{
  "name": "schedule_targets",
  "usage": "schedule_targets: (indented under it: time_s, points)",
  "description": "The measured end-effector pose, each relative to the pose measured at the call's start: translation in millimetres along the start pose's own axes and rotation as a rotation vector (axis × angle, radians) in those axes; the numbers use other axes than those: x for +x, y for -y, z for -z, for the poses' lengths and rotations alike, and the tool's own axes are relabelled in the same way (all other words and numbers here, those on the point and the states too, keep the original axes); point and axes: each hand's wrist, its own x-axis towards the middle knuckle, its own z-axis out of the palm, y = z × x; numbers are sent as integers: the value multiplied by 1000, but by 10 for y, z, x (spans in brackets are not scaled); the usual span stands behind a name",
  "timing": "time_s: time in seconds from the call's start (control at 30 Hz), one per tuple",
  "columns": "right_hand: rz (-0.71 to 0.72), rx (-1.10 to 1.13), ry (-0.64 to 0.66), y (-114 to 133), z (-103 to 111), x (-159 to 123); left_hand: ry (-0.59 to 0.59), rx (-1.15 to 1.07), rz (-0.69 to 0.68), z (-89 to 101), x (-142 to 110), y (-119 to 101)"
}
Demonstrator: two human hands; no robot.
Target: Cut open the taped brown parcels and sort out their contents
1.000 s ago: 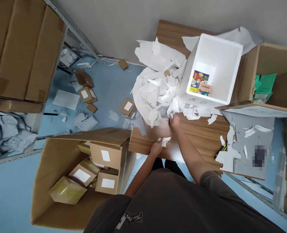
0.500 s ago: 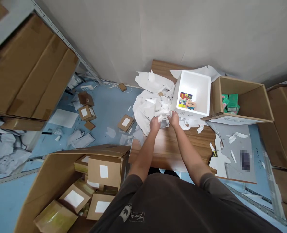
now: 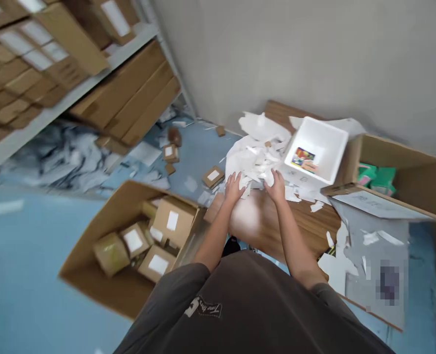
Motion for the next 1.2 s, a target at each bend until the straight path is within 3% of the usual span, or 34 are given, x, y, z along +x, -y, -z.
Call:
schedule_targets:
  time_s: [0.17,0.4,0.53,0.63,0.8,0.93,1.07,1.2]
  points:
    - [329,9,166,583,-400,-317,-136,35,179,331,-1253,568]
    - [706,75,437,2036,-1215,-1060,-306,43,625,799,-3136,1522]
    - [865,55,576,2842,-1669,-1606,-365,15,813,890,-3980,2054]
    - [950,24,665,3398,-2074,-2062,-369,-25,936,958,-4445,2576]
    - [1046,-44,793,4278,-2949,-2784,-346,-115,1112,1158,-4935,3778]
    - [1091,-88,875,4863,-3760,-3179,-339,-232,1197,1191,-5072,4751]
    - [1190,-118,974,5220,-4599,-3465,-393,-345,1254,964,-5020,5476]
    - [1337,-172,1111,5346,-5400,-3737,-443,-368,1284,604,-4883,5951]
